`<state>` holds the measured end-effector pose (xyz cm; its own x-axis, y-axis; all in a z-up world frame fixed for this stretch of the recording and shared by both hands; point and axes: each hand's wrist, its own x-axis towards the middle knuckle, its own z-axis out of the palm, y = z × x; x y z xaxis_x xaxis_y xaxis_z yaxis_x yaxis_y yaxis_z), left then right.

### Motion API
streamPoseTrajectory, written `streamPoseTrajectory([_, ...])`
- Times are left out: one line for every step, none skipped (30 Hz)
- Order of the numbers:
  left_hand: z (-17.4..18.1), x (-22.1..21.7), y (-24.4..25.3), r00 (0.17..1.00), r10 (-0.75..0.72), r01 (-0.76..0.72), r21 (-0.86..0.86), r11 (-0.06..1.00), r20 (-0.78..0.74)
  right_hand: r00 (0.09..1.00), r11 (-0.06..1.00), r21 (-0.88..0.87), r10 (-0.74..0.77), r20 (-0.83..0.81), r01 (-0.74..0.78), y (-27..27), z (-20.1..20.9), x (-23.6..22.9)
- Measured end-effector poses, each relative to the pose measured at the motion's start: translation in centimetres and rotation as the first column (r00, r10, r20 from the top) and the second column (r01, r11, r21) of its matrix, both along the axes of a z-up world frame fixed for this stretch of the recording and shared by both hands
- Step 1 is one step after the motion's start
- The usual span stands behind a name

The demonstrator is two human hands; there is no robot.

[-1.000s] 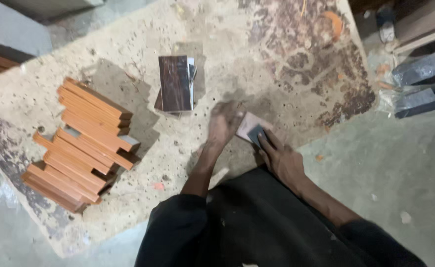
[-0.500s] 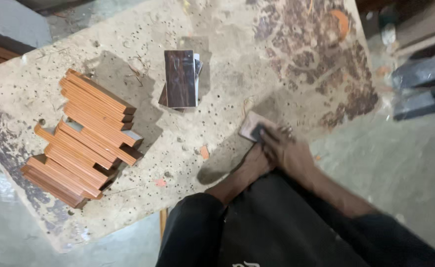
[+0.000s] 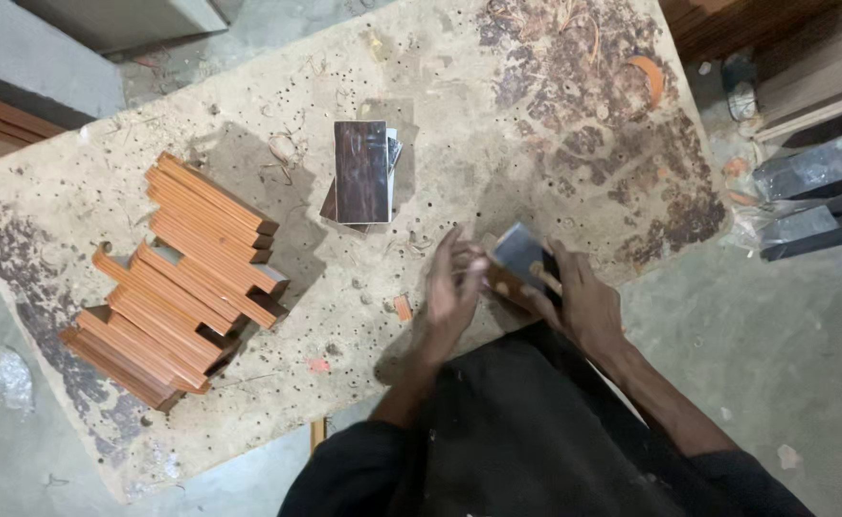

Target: The person smooths small rectangular wooden pieces on a workbench using a hand scraper. They repeatedly pick up pieces, scrape their surfaces and edges, flip them over, and place them back on the bench. The person handles the pieces one at a time and occasionally adjusts their position on the bench.

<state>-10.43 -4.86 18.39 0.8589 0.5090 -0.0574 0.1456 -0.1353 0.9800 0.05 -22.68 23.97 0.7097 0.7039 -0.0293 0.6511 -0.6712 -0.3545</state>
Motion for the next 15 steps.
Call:
streamPoseTrajectory([-0.1,0.6,1.2,0.992,-0.042,0.055,-0.111,0.992,0.117,1.000,0.999,-0.023,0.025,-0.011,-0.025,-0.3,-0.1,-0.5])
streamPoseTrajectory([0.0,1.0,1.9,0.987,-0.156,0.160,-0.134,0.978,0.042,0.999,0.998,-0.046,0.049,-0.023,-0.050,-0.5,-0.2,-0.9])
streamPoseTrajectory([-0.1,1.6,2.6,0.962,-0.271,0.262,-0.169,0.950,-0.031,0.996,0.997,-0.060,0.049,-0.068,-0.053,-0.9,-0.3,-1.4])
streamPoseTrajectory([-0.1,2.2,3.3,0.918,-0.386,0.360,-0.211,0.909,-0.096,0.992,0.996,-0.074,0.048,-0.114,-0.056,-1.5,-0.3,-1.8])
streamPoseTrajectory([0.0,3.0,4.4,0.930,-0.365,0.343,-0.427,0.837,0.033,0.987,0.995,-0.082,0.044,-0.155,-0.057,-1.8,-0.5,-2.0])
streamPoseTrajectory([0.1,4.0,5.9,0.938,-0.311,0.336,-0.617,0.711,0.152,0.982,0.997,-0.060,0.039,-0.182,-0.051,-2.6,-0.3,-2.0])
streamPoseTrajectory([0.5,4.8,6.9,0.939,-0.233,0.341,-0.769,0.540,0.253,0.977,0.999,-0.036,0.029,-0.209,-0.038,-3.4,-0.1,-2.1])
streamPoseTrajectory([0.8,5.4,8.4,0.944,-0.259,0.325,-0.435,0.840,0.204,0.972,1.000,-0.012,0.021,-0.235,-0.024,-4.2,0.0,-2.0])
streamPoseTrajectory([1.1,5.6,8.8,0.951,-0.268,0.273,-0.015,0.962,0.153,0.955,0.997,0.012,-0.072,-0.286,0.079,-5.7,0.4,-2.1])
streamPoseTrajectory([1.5,5.5,8.5,0.959,-0.261,0.195,0.413,0.890,0.109,0.927,0.983,0.030,-0.161,-0.337,0.182,-6.7,0.4,-2.2])
streamPoseTrajectory([1.7,5.9,8.5,0.942,-0.336,0.314,0.389,0.866,-0.013,0.893,0.960,0.049,-0.239,-0.381,0.277,-7.5,0.3,-1.8])
streamPoseTrajectory([2.0,5.7,6.5,0.903,-0.410,0.429,0.350,0.833,-0.131,0.829,0.921,0.019,-0.341,-0.444,0.389,-8.3,0.4,-1.5])
streamPoseTrajectory([2.1,5.0,4.3,0.843,-0.478,0.536,0.297,0.790,-0.248,0.747,0.871,-0.019,-0.431,-0.506,0.490,-8.8,0.3,-1.4])
streamPoseTrajectory([1.9,5.2,2.8,0.804,-0.545,0.547,0.655,0.522,-0.237,0.651,0.811,-0.066,-0.511,-0.562,0.581,-9.4,0.4,-1.3])
streamPoseTrajectory([1.3,5.8,1.4,0.748,-0.609,0.430,0.891,0.146,-0.262,0.709,0.835,-0.020,-0.479,-0.517,0.549,-9.3,0.1,-0.9])
